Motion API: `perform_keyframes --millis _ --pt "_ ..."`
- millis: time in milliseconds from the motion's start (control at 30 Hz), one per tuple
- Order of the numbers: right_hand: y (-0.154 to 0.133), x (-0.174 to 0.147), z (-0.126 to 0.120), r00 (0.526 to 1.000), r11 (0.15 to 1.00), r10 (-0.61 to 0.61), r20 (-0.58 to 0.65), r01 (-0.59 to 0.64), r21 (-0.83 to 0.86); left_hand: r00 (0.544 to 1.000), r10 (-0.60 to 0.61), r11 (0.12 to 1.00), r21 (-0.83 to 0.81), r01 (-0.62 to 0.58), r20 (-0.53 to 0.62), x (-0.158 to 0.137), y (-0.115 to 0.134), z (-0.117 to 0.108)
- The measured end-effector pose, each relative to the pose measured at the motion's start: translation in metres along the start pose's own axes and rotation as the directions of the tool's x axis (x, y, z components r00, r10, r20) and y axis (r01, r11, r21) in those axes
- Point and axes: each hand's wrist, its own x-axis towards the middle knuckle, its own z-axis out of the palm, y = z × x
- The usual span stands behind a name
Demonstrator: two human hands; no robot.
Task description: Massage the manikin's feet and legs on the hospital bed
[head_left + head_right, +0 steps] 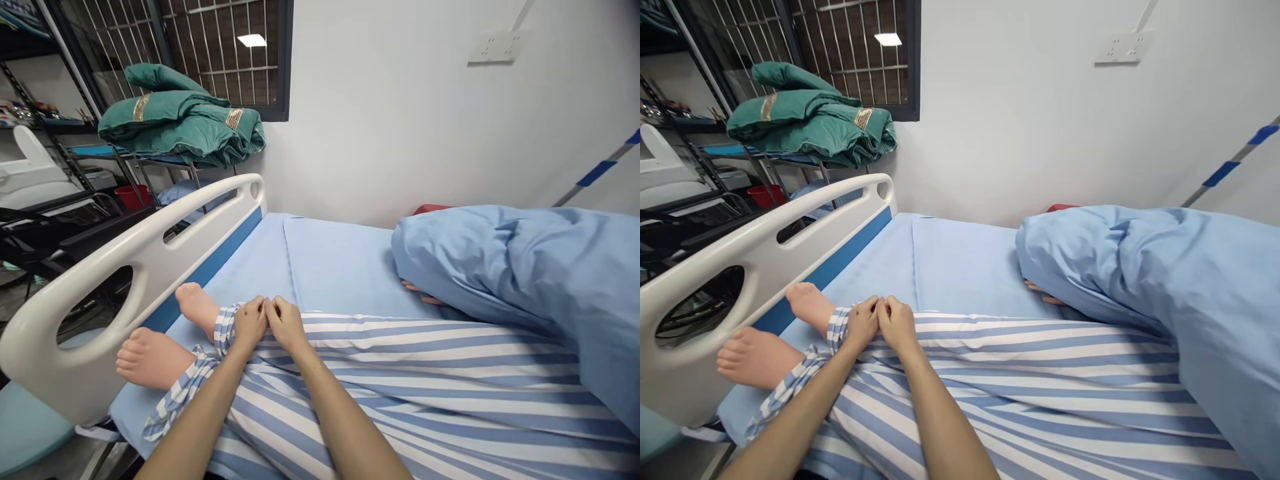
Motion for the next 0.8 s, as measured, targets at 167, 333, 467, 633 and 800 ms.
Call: perform_keyframes --millis 167,333,467,633,800 --pt "0.000 -0.001 0.004 1.000 0.999 0.006 0.007 -0.006 -0.043 0.999 0.047 0.967 0.249 -0.051 0.023 -0.006 -0.012 0.005" --pt "-0.011 0.000 0.002 1.000 0.997 0.007 -0.018 -0.008 -0.083 0.997 0.063 0.939 0.336 -0.072 0.036 -0.007 -0.011 0.003" --pt "-0.023 0.007 -0.001 0.999 0.993 -0.035 -0.021 0.033 -0.111 0.995 0.058 0.939 0.335 -0.081 0.078 -0.008 -0.011 0.001" --pt "-0.008 0.014 0.007 1.000 0.998 -0.006 -0.004 0.006 -0.067 0.998 0.044 0.950 0.308 -0.054 0.041 -0.010 -0.009 0.000" --pt "0.005 0.014 0.012 1.000 1.000 0.012 -0.029 -0.012 0.020 1.000 0.011 0.970 0.244 -0.015 0.017 -0.008 -0.006 0.000"
